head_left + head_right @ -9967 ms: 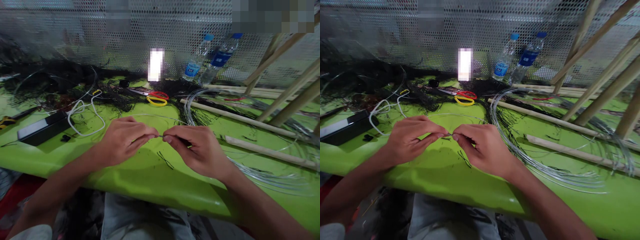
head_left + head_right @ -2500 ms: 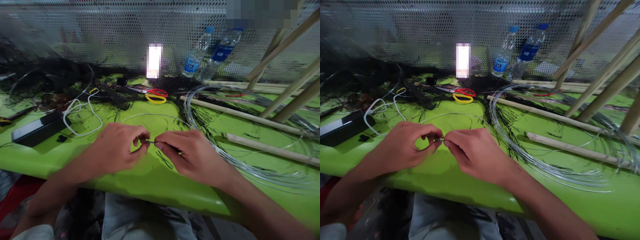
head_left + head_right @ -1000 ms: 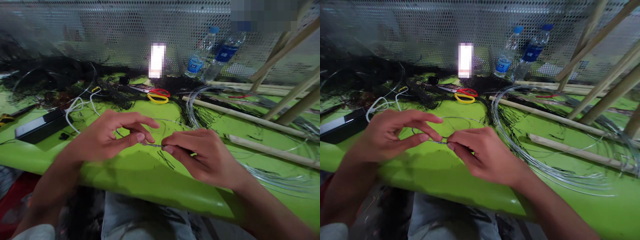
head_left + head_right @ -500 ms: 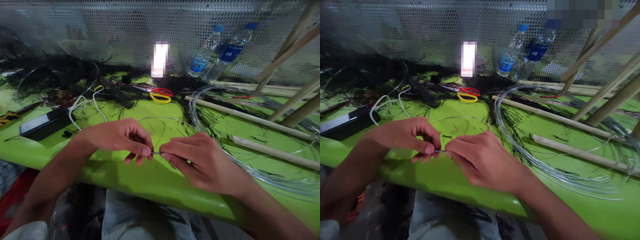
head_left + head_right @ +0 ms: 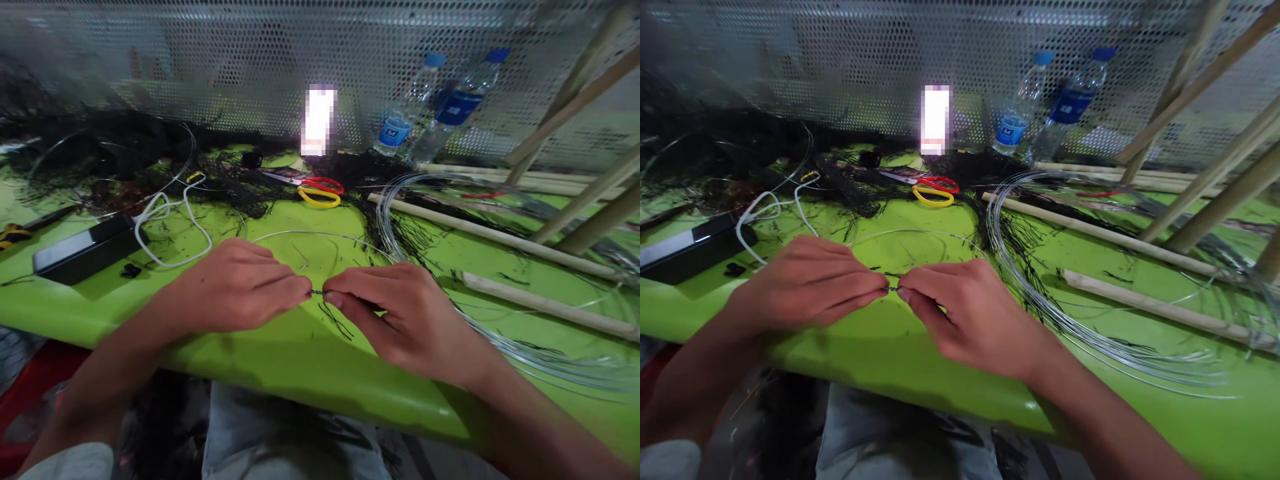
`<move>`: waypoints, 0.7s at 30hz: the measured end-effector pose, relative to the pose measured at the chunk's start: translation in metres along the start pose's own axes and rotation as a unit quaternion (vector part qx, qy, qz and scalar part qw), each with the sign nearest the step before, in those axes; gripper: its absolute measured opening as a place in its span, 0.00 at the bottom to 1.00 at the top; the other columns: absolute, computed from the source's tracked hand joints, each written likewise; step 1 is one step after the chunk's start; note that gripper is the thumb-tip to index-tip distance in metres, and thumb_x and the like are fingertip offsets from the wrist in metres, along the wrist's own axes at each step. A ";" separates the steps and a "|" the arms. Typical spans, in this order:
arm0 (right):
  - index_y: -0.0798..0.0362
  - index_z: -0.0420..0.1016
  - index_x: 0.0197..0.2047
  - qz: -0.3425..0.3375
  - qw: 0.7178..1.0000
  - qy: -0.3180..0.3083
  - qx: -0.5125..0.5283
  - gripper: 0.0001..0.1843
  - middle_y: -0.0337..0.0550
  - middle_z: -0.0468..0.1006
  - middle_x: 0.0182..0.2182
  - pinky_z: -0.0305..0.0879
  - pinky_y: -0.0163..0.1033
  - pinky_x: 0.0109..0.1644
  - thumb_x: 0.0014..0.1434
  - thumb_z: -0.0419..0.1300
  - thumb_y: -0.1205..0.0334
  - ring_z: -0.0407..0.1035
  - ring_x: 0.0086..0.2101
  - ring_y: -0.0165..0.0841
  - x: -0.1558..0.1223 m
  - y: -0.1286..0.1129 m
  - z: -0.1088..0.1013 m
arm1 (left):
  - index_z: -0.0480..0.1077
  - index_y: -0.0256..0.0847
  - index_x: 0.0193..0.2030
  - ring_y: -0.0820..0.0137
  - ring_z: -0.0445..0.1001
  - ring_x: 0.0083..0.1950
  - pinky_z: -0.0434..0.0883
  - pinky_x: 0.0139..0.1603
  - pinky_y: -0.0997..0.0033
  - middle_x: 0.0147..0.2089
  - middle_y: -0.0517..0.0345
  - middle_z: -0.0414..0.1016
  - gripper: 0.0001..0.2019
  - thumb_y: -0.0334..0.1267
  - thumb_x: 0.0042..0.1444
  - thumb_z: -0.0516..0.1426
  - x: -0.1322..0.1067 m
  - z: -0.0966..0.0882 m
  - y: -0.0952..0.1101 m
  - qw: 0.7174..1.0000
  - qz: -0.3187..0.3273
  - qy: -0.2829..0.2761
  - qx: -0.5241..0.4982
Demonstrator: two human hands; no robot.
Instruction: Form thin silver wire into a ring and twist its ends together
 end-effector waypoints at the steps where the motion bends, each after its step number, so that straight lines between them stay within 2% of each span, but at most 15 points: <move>1: 0.54 0.75 0.38 0.006 1.000 0.001 0.002 0.10 0.34 0.71 0.24 0.51 0.36 0.29 0.72 0.55 0.69 0.59 0.23 0.26 0.000 0.000 0.000 | 0.79 0.41 0.36 0.74 0.78 0.28 0.71 0.30 0.72 0.31 0.61 0.83 0.11 0.33 0.69 0.57 0.000 -0.002 0.004 0.997 0.050 0.023 0.052; 3: 0.54 0.74 0.37 0.011 1.000 0.006 0.008 0.10 0.33 0.68 0.23 0.51 0.36 0.29 0.72 0.55 0.69 0.57 0.22 0.25 0.001 -0.001 0.000 | 0.79 0.40 0.38 0.72 0.80 0.30 0.74 0.29 0.72 0.32 0.59 0.84 0.12 0.28 0.68 0.55 -0.002 -0.004 0.015 0.970 0.167 0.070 0.163; 6: 0.53 0.73 0.36 0.015 0.999 0.018 0.021 0.10 0.32 0.65 0.23 0.52 0.34 0.28 0.72 0.56 0.68 0.55 0.22 0.24 0.001 -0.001 -0.001 | 0.79 0.41 0.39 0.68 0.84 0.36 0.80 0.34 0.71 0.35 0.57 0.85 0.13 0.27 0.68 0.54 -0.005 -0.002 0.022 0.931 0.230 0.101 0.266; 8: 0.53 0.73 0.37 0.020 0.999 0.032 0.025 0.09 0.32 0.66 0.23 0.52 0.34 0.28 0.71 0.56 0.69 0.55 0.22 0.24 0.001 0.000 -0.003 | 0.79 0.40 0.40 0.66 0.84 0.38 0.82 0.36 0.68 0.37 0.55 0.85 0.11 0.27 0.67 0.55 -0.005 0.001 0.022 0.931 0.213 0.100 0.280; 11: 0.54 0.74 0.38 0.032 0.998 0.048 0.017 0.08 0.32 0.68 0.23 0.53 0.33 0.28 0.70 0.57 0.70 0.57 0.23 0.23 0.001 0.003 -0.004 | 0.78 0.38 0.42 0.68 0.82 0.34 0.79 0.32 0.68 0.35 0.55 0.83 0.06 0.28 0.66 0.58 -0.002 0.006 0.016 0.958 0.139 0.107 0.228; 13: 0.54 0.75 0.38 0.034 0.998 0.051 0.014 0.08 0.32 0.69 0.24 0.53 0.32 0.29 0.70 0.57 0.70 0.58 0.23 0.23 0.001 0.004 -0.005 | 0.77 0.36 0.42 0.70 0.81 0.32 0.77 0.31 0.68 0.35 0.55 0.83 0.04 0.29 0.65 0.60 0.000 0.008 0.012 0.967 0.112 0.107 0.202; 17: 0.54 0.75 0.38 0.026 0.998 0.042 0.024 0.09 0.32 0.68 0.24 0.53 0.32 0.29 0.71 0.57 0.69 0.57 0.23 0.22 0.001 0.001 -0.007 | 0.78 0.37 0.45 0.69 0.81 0.34 0.77 0.31 0.67 0.38 0.54 0.83 0.06 0.30 0.65 0.59 -0.005 0.006 0.011 0.964 0.144 0.117 0.191; 21: 0.54 0.73 0.36 0.015 0.998 0.037 0.040 0.09 0.31 0.66 0.23 0.53 0.31 0.28 0.71 0.57 0.69 0.56 0.22 0.22 0.001 -0.005 -0.007 | 0.78 0.46 0.49 0.66 0.84 0.39 0.81 0.34 0.66 0.42 0.57 0.83 0.11 0.29 0.65 0.58 -0.013 0.005 0.011 0.972 0.136 0.110 0.158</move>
Point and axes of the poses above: each hand's wrist, its own x-axis towards the middle knuckle, its own z-axis out of the palm, y = z × x, the point moved 3 cm from there along x, towards the middle knuckle
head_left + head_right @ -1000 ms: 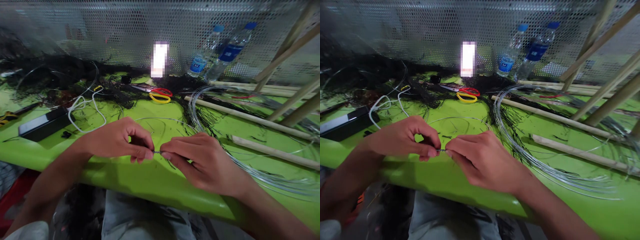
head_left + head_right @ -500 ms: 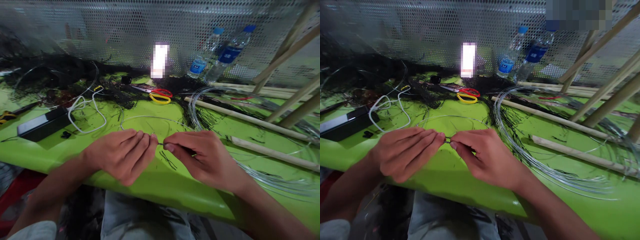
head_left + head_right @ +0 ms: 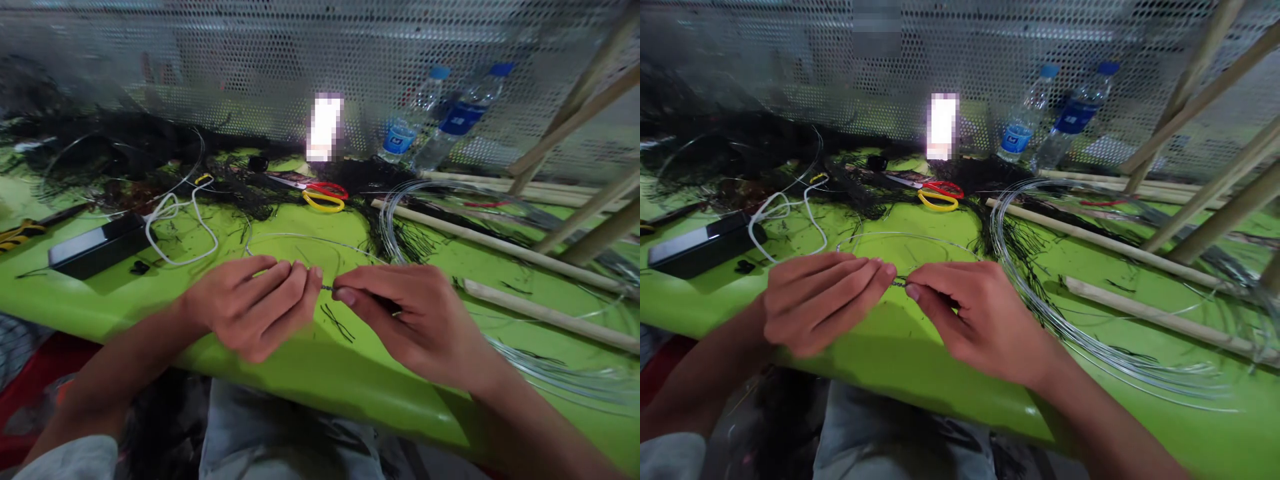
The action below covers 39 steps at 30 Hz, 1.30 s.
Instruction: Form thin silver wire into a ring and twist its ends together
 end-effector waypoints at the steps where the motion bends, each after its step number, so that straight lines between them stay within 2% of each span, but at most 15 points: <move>1: 0.53 0.73 0.36 -0.004 1.000 0.001 0.002 0.09 0.31 0.66 0.22 0.53 0.31 0.27 0.71 0.57 0.68 0.56 0.22 0.22 0.000 -0.001 0.000 | 0.79 0.48 0.49 0.66 0.84 0.39 0.82 0.35 0.66 0.42 0.58 0.83 0.13 0.28 0.65 0.58 -0.001 0.001 0.000 1.000 -0.011 -0.006 -0.008; 4: 0.53 0.74 0.38 -0.002 1.000 0.018 -0.009 0.08 0.31 0.68 0.23 0.53 0.31 0.27 0.71 0.57 0.69 0.57 0.21 0.23 -0.001 -0.002 0.000 | 0.78 0.46 0.44 0.68 0.83 0.37 0.80 0.36 0.68 0.39 0.60 0.84 0.10 0.27 0.64 0.58 0.002 0.003 0.002 0.998 -0.055 0.000 -0.014; 7: 0.53 0.75 0.39 0.016 0.999 0.030 -0.027 0.09 0.33 0.70 0.24 0.54 0.32 0.28 0.70 0.56 0.70 0.58 0.22 0.24 -0.001 0.001 0.001 | 0.75 0.42 0.40 0.72 0.80 0.31 0.73 0.31 0.71 0.33 0.61 0.82 0.02 0.34 0.65 0.60 0.011 0.006 -0.004 0.982 -0.179 -0.026 -0.054; 9: 0.53 0.75 0.39 0.016 0.999 0.025 -0.035 0.09 0.33 0.70 0.23 0.54 0.33 0.28 0.70 0.56 0.71 0.59 0.22 0.24 -0.001 0.003 0.002 | 0.74 0.41 0.39 0.74 0.77 0.29 0.69 0.31 0.72 0.30 0.64 0.80 0.04 0.38 0.63 0.62 0.014 0.009 -0.009 0.948 -0.269 -0.087 -0.145; 12: 0.53 0.75 0.39 0.006 0.999 0.016 -0.047 0.09 0.34 0.71 0.24 0.54 0.34 0.30 0.71 0.56 0.70 0.60 0.23 0.25 -0.002 0.003 0.005 | 0.75 0.40 0.38 0.75 0.76 0.31 0.70 0.35 0.74 0.32 0.65 0.80 0.04 0.37 0.59 0.63 0.015 0.008 -0.015 0.880 -0.337 -0.153 -0.298; 18: 0.54 0.76 0.40 0.005 0.998 -0.002 -0.055 0.10 0.36 0.75 0.26 0.53 0.35 0.31 0.72 0.55 0.68 0.64 0.24 0.26 -0.003 0.003 0.009 | 0.78 0.41 0.41 0.73 0.77 0.32 0.70 0.32 0.75 0.35 0.61 0.82 0.08 0.41 0.65 0.59 0.010 0.008 -0.024 0.754 -0.420 -0.217 -0.455; 20: 0.54 0.76 0.41 0.007 0.998 -0.001 -0.057 0.10 0.36 0.75 0.27 0.54 0.36 0.32 0.72 0.55 0.69 0.65 0.25 0.26 -0.002 0.004 0.009 | 0.78 0.41 0.42 0.73 0.77 0.32 0.71 0.31 0.76 0.34 0.62 0.81 0.08 0.42 0.65 0.60 0.008 0.009 -0.026 0.722 -0.433 -0.218 -0.494; 21: 0.54 0.76 0.40 0.007 0.998 0.001 -0.058 0.09 0.36 0.75 0.27 0.54 0.35 0.32 0.72 0.55 0.69 0.65 0.25 0.26 -0.002 0.004 0.009 | 0.78 0.41 0.42 0.74 0.77 0.32 0.72 0.31 0.77 0.33 0.62 0.81 0.08 0.42 0.65 0.60 0.008 0.009 -0.026 0.715 -0.435 -0.211 -0.505; 22: 0.54 0.76 0.40 0.006 0.998 0.004 -0.060 0.09 0.36 0.74 0.26 0.54 0.35 0.32 0.72 0.55 0.69 0.64 0.25 0.26 -0.002 0.004 0.009 | 0.78 0.41 0.42 0.74 0.78 0.32 0.72 0.32 0.78 0.33 0.63 0.81 0.08 0.42 0.65 0.61 0.008 0.009 -0.027 0.716 -0.437 -0.198 -0.507; 24: 0.54 0.76 0.40 0.003 0.998 0.007 -0.059 0.09 0.34 0.72 0.25 0.53 0.35 0.31 0.72 0.56 0.69 0.61 0.23 0.25 -0.002 0.004 0.008 | 0.79 0.41 0.41 0.75 0.79 0.34 0.73 0.34 0.79 0.35 0.63 0.82 0.07 0.42 0.65 0.62 0.008 0.010 -0.027 0.740 -0.431 -0.173 -0.486; 29: 0.55 0.76 0.39 0.013 1.000 0.013 -0.018 0.08 0.32 0.69 0.24 0.53 0.32 0.29 0.71 0.57 0.71 0.58 0.23 0.22 0.000 0.004 0.003 | 0.80 0.44 0.40 0.79 0.81 0.36 0.73 0.37 0.85 0.36 0.69 0.84 0.03 0.39 0.64 0.65 0.011 0.007 -0.025 0.842 -0.356 -0.072 -0.398; 32: 0.55 0.76 0.38 0.026 0.999 0.022 0.018 0.09 0.30 0.66 0.23 0.53 0.31 0.28 0.71 0.57 0.70 0.56 0.22 0.21 0.001 0.003 -0.001 | 0.79 0.43 0.40 0.81 0.81 0.33 0.73 0.41 0.82 0.36 0.69 0.86 0.01 0.35 0.63 0.66 0.012 0.005 -0.023 0.896 -0.289 0.006 -0.336; 36: 0.55 0.75 0.35 0.051 0.997 0.022 0.061 0.12 0.30 0.63 0.21 0.51 0.31 0.26 0.72 0.56 0.66 0.53 0.21 0.21 0.000 0.001 -0.005 | 0.78 0.46 0.42 0.79 0.80 0.29 0.73 0.44 0.74 0.35 0.69 0.86 0.03 0.34 0.63 0.66 0.011 0.007 -0.020 0.937 -0.213 0.098 -0.260; 39: 0.54 0.75 0.34 0.077 0.992 0.024 0.100 0.14 0.30 0.62 0.21 0.50 0.32 0.24 0.72 0.57 0.61 0.53 0.22 0.22 -0.001 0.001 -0.006 | 0.77 0.44 0.43 0.77 0.83 0.31 0.73 0.42 0.72 0.34 0.67 0.86 0.04 0.32 0.64 0.64 0.010 0.008 -0.016 0.955 -0.159 0.152 -0.199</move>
Point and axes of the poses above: each hand's wrist, its own x-axis towards the middle knuckle, its own z-axis out of the palm, y = z × x, the point moved 3 cm from there along x, towards the middle knuckle
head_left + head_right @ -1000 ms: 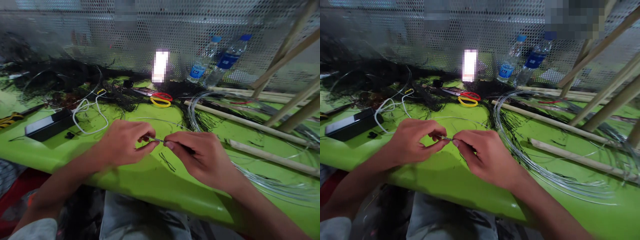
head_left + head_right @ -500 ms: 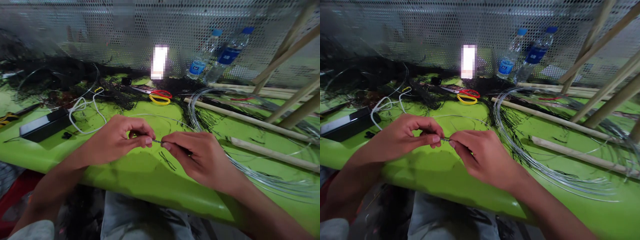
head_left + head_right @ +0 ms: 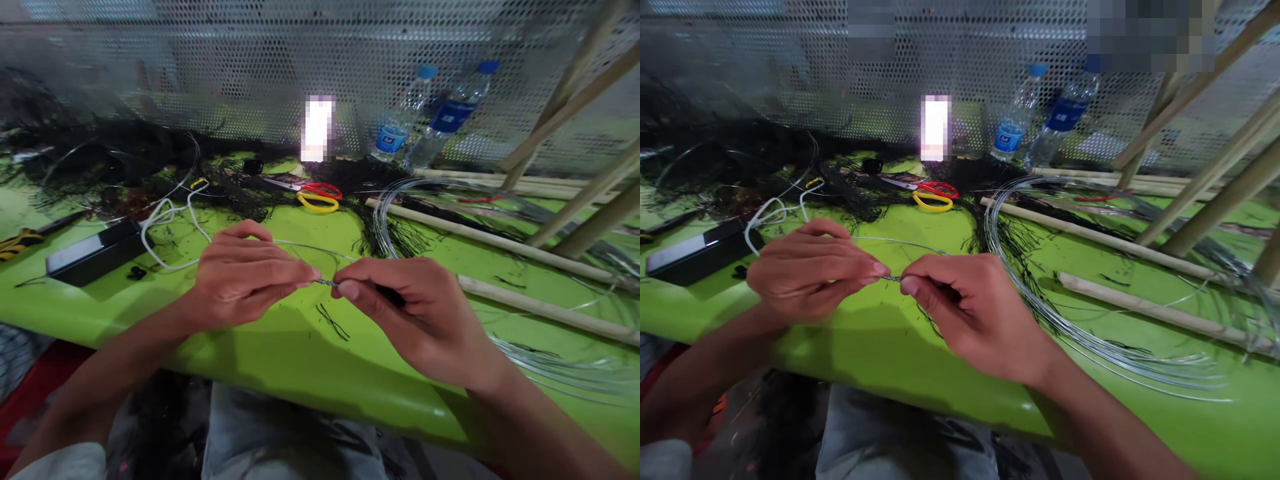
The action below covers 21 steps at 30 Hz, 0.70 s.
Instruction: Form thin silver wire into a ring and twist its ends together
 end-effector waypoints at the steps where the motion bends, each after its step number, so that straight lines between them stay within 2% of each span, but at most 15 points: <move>1: 0.54 0.75 0.34 0.010 1.000 0.000 0.013 0.14 0.31 0.62 0.21 0.50 0.32 0.24 0.72 0.57 0.60 0.52 0.22 0.23 0.000 0.000 0.000 | 0.77 0.44 0.43 0.76 0.84 0.32 0.73 0.41 0.71 0.35 0.66 0.87 0.04 0.31 0.64 0.63 0.000 0.000 0.001 1.000 0.020 0.006 0.016; 6: 0.53 0.75 0.33 0.046 0.997 -0.005 0.057 0.15 0.31 0.61 0.21 0.50 0.31 0.23 0.72 0.57 0.58 0.52 0.22 0.24 0.000 0.000 0.002 | 0.77 0.43 0.44 0.77 0.85 0.37 0.73 0.39 0.71 0.39 0.67 0.87 0.07 0.28 0.65 0.59 0.001 -0.005 0.009 0.987 0.116 -0.013 0.107; 10: 0.53 0.75 0.34 0.033 0.999 -0.021 0.033 0.14 0.32 0.66 0.22 0.53 0.31 0.25 0.72 0.57 0.59 0.55 0.23 0.24 0.001 0.001 -0.001 | 0.78 0.41 0.45 0.77 0.85 0.43 0.73 0.41 0.72 0.42 0.64 0.87 0.08 0.26 0.65 0.59 -0.005 -0.004 0.009 0.973 0.175 -0.012 0.153; 12: 0.53 0.76 0.35 0.009 0.999 -0.027 -0.024 0.12 0.32 0.67 0.23 0.54 0.31 0.27 0.71 0.57 0.62 0.56 0.23 0.23 0.002 0.005 -0.003 | 0.77 0.40 0.45 0.77 0.85 0.40 0.73 0.43 0.72 0.39 0.65 0.87 0.05 0.28 0.64 0.62 -0.007 0.000 0.005 0.977 0.157 -0.017 0.142; 14: 0.54 0.77 0.36 -0.018 0.995 -0.040 -0.088 0.11 0.32 0.70 0.23 0.54 0.32 0.29 0.71 0.57 0.64 0.58 0.23 0.23 0.004 0.013 -0.003 | 0.75 0.40 0.45 0.75 0.85 0.36 0.73 0.48 0.68 0.38 0.65 0.87 0.05 0.34 0.64 0.64 -0.005 0.006 0.003 0.983 0.111 -0.051 0.140; 16: 0.54 0.78 0.38 -0.037 0.988 -0.072 -0.128 0.11 0.35 0.74 0.25 0.56 0.34 0.32 0.72 0.56 0.64 0.62 0.25 0.25 0.005 0.024 0.002 | 0.74 0.39 0.49 0.70 0.85 0.38 0.72 0.54 0.62 0.42 0.60 0.87 0.13 0.45 0.64 0.64 -0.001 0.009 0.005 0.980 0.060 -0.105 0.158; 18: 0.55 0.79 0.41 -0.050 0.978 -0.116 -0.166 0.12 0.40 0.79 0.31 0.60 0.36 0.37 0.73 0.55 0.64 0.70 0.30 0.29 0.005 0.036 0.011 | 0.73 0.38 0.53 0.66 0.84 0.43 0.71 0.57 0.58 0.48 0.55 0.86 0.19 0.50 0.65 0.63 -0.001 0.006 0.010 0.972 0.024 -0.147 0.182; 20: 0.54 0.80 0.42 -0.065 0.958 -0.151 -0.235 0.11 0.45 0.82 0.36 0.62 0.40 0.45 0.72 0.56 0.63 0.74 0.38 0.35 0.006 0.047 0.021 | 0.74 0.41 0.52 0.67 0.83 0.45 0.72 0.55 0.61 0.48 0.57 0.85 0.13 0.44 0.66 0.63 -0.010 -0.006 0.016 0.969 0.000 -0.152 0.197; 21: 0.53 0.80 0.43 -0.070 0.946 -0.158 -0.273 0.10 0.46 0.82 0.38 0.61 0.42 0.48 0.72 0.58 0.62 0.75 0.41 0.37 0.006 0.052 0.026 | 0.75 0.42 0.51 0.69 0.82 0.43 0.73 0.51 0.64 0.46 0.60 0.85 0.10 0.39 0.65 0.64 -0.020 -0.015 0.017 0.970 -0.013 -0.134 0.204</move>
Point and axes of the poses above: each hand's wrist, its own x-axis towards the middle knuckle, its own z-axis out of the palm, y = z × x, the point moved 3 cm from there along x, towards the middle knuckle
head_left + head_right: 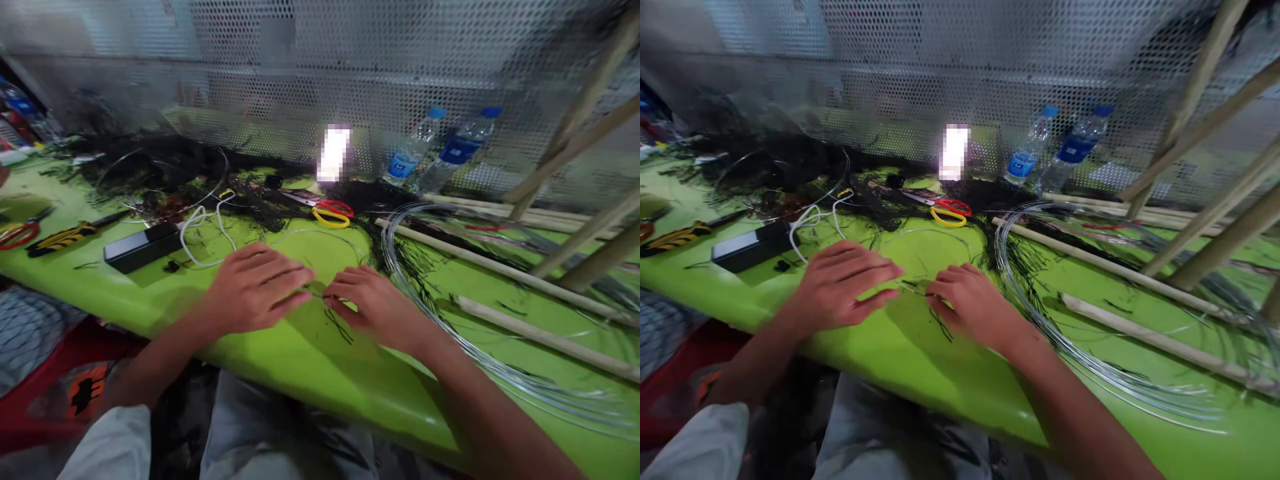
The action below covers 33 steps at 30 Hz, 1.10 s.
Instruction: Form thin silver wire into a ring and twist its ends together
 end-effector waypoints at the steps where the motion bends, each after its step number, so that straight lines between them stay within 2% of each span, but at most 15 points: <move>1: 0.52 0.80 0.44 0.001 0.999 -0.001 -0.036 0.09 0.45 0.83 0.38 0.61 0.43 0.49 0.71 0.59 0.60 0.75 0.42 0.39 0.001 0.001 0.005 | 0.75 0.44 0.49 0.71 0.81 0.40 0.74 0.48 0.66 0.43 0.61 0.85 0.08 0.35 0.63 0.64 -0.015 -0.008 -0.005 0.999 -0.037 0.038 0.007; 2: 0.52 0.80 0.45 0.005 0.998 0.004 -0.066 0.09 0.45 0.83 0.38 0.60 0.44 0.50 0.71 0.60 0.59 0.75 0.42 0.40 0.002 0.003 0.009 | 0.76 0.45 0.47 0.71 0.81 0.39 0.74 0.45 0.67 0.42 0.62 0.85 0.08 0.32 0.62 0.64 -0.033 -0.016 -0.013 0.993 -0.081 0.081 0.025; 4: 0.53 0.80 0.46 0.011 0.994 0.020 -0.103 0.09 0.45 0.83 0.38 0.58 0.45 0.50 0.71 0.60 0.58 0.76 0.42 0.40 0.004 0.004 0.014 | 0.77 0.45 0.44 0.68 0.81 0.41 0.75 0.46 0.65 0.40 0.60 0.84 0.05 0.32 0.62 0.64 -0.078 -0.033 -0.036 0.957 -0.230 0.152 0.091; 5: 0.53 0.80 0.46 0.013 0.993 0.026 -0.111 0.10 0.44 0.83 0.37 0.58 0.45 0.49 0.71 0.59 0.58 0.76 0.41 0.40 0.005 0.005 0.016 | 0.77 0.45 0.44 0.68 0.80 0.40 0.75 0.45 0.65 0.40 0.59 0.83 0.04 0.34 0.62 0.63 -0.101 -0.041 -0.048 0.931 -0.299 0.165 0.126; 6: 0.53 0.80 0.45 0.014 0.993 0.031 -0.115 0.10 0.44 0.83 0.37 0.57 0.45 0.49 0.72 0.59 0.59 0.77 0.41 0.40 0.005 0.005 0.017 | 0.77 0.43 0.46 0.67 0.79 0.40 0.75 0.43 0.64 0.41 0.57 0.83 0.05 0.35 0.63 0.62 -0.122 -0.047 -0.059 0.917 -0.333 0.166 0.142; 7: 0.53 0.79 0.46 0.014 0.993 0.034 -0.117 0.10 0.44 0.84 0.37 0.57 0.45 0.49 0.72 0.58 0.59 0.77 0.40 0.40 0.006 0.005 0.018 | 0.77 0.42 0.47 0.66 0.79 0.40 0.75 0.42 0.64 0.43 0.55 0.83 0.06 0.35 0.63 0.61 -0.140 -0.052 -0.069 0.914 -0.350 0.145 0.142; 10: 0.53 0.79 0.47 0.009 0.992 0.037 -0.117 0.10 0.44 0.84 0.38 0.56 0.44 0.49 0.72 0.57 0.60 0.77 0.40 0.39 0.007 0.005 0.021 | 0.77 0.43 0.46 0.69 0.77 0.33 0.73 0.39 0.67 0.39 0.60 0.82 0.07 0.38 0.63 0.61 -0.181 -0.060 -0.092 0.913 -0.379 0.071 0.132; 12: 0.53 0.79 0.48 0.004 0.993 0.035 -0.117 0.10 0.44 0.84 0.37 0.56 0.44 0.50 0.73 0.57 0.61 0.77 0.40 0.38 0.007 0.004 0.023 | 0.76 0.44 0.48 0.68 0.79 0.37 0.73 0.39 0.69 0.42 0.62 0.83 0.09 0.40 0.63 0.60 -0.197 -0.062 -0.101 0.915 -0.384 0.027 0.122; 17: 0.52 0.79 0.51 -0.006 0.993 0.025 -0.113 0.11 0.45 0.85 0.39 0.57 0.44 0.51 0.73 0.56 0.61 0.77 0.40 0.38 0.007 0.002 0.025 | 0.78 0.44 0.48 0.65 0.81 0.42 0.74 0.40 0.68 0.44 0.62 0.85 0.15 0.51 0.68 0.57 -0.206 -0.060 -0.108 0.937 -0.339 -0.016 0.089; 21: 0.52 0.79 0.51 -0.004 0.994 0.019 -0.109 0.12 0.45 0.85 0.41 0.57 0.44 0.52 0.73 0.55 0.61 0.77 0.41 0.39 0.007 0.002 0.026 | 0.81 0.45 0.45 0.65 0.80 0.39 0.74 0.38 0.67 0.38 0.62 0.85 0.16 0.53 0.68 0.57 -0.203 -0.058 -0.117 0.958 -0.278 -0.003 0.073; 24: 0.53 0.79 0.51 -0.003 0.994 0.011 -0.107 0.12 0.46 0.85 0.41 0.57 0.44 0.51 0.74 0.55 0.62 0.77 0.41 0.38 0.007 0.002 0.027 | 0.81 0.46 0.44 0.67 0.79 0.37 0.72 0.36 0.69 0.37 0.65 0.84 0.16 0.54 0.67 0.58 -0.201 -0.057 -0.125 0.963 -0.258 -0.002 0.073; 29: 0.53 0.80 0.52 -0.002 0.995 0.001 -0.102 0.12 0.46 0.84 0.39 0.56 0.43 0.50 0.73 0.56 0.62 0.76 0.39 0.37 0.008 0.001 0.028 | 0.80 0.44 0.39 0.69 0.77 0.34 0.70 0.34 0.71 0.35 0.66 0.84 0.21 0.60 0.65 0.58 -0.192 -0.057 -0.131 0.957 -0.278 -0.022 0.079; 33: 0.53 0.79 0.53 0.002 0.995 -0.002 -0.101 0.13 0.45 0.84 0.39 0.55 0.44 0.50 0.73 0.55 0.62 0.76 0.39 0.37 0.008 0.000 0.027 | 0.79 0.41 0.39 0.68 0.77 0.32 0.68 0.34 0.70 0.33 0.62 0.83 0.20 0.57 0.65 0.59 -0.182 -0.057 -0.126 0.939 -0.329 -0.020 0.093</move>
Point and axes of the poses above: each hand's wrist, its own x-axis towards the middle knuckle, its own z-axis out of the palm, y = z × x, the point moved 3 cm from there along x, towards the middle knuckle
